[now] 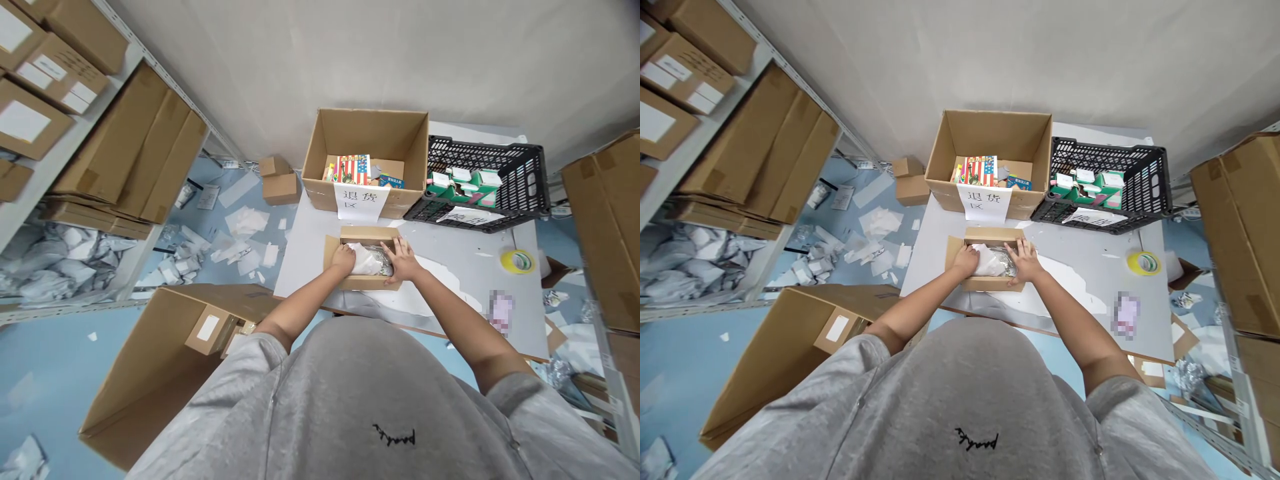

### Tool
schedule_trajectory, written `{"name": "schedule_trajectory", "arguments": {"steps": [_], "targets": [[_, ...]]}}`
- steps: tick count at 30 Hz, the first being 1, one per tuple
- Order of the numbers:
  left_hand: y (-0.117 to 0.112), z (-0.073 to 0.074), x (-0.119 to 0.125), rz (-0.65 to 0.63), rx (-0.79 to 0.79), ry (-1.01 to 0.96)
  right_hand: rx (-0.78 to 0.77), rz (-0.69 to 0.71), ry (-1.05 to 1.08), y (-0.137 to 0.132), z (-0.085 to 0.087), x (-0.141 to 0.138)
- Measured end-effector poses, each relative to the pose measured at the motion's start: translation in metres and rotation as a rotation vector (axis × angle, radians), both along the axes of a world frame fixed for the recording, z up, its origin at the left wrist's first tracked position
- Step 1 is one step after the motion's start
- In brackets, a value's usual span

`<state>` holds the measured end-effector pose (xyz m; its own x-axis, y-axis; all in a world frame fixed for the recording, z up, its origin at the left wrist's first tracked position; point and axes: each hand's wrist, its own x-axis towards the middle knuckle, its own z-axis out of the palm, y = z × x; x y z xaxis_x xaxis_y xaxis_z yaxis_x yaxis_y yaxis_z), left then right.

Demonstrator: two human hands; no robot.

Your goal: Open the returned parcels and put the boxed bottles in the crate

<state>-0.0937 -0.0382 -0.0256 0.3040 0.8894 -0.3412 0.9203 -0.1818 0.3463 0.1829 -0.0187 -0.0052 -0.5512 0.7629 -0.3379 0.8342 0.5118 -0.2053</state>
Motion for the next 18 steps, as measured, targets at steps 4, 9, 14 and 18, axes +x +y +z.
{"name": "schedule_trajectory", "arguments": {"steps": [4,9,14,18], "targets": [[0.016,-0.008,0.021,-0.015,-0.105,0.025,-0.005,0.0,-0.019,-0.002,0.003,-0.001],[0.02,-0.007,0.038,-0.073,-0.204,-0.048,-0.019,0.009,-0.028,-0.002,0.006,-0.002],[0.019,-0.01,0.045,0.149,-0.163,0.093,-0.033,0.017,-0.011,-0.002,0.005,-0.002],[0.024,-0.013,0.049,0.218,-0.158,0.15,-0.042,0.02,0.003,-0.002,0.006,-0.002]]}}
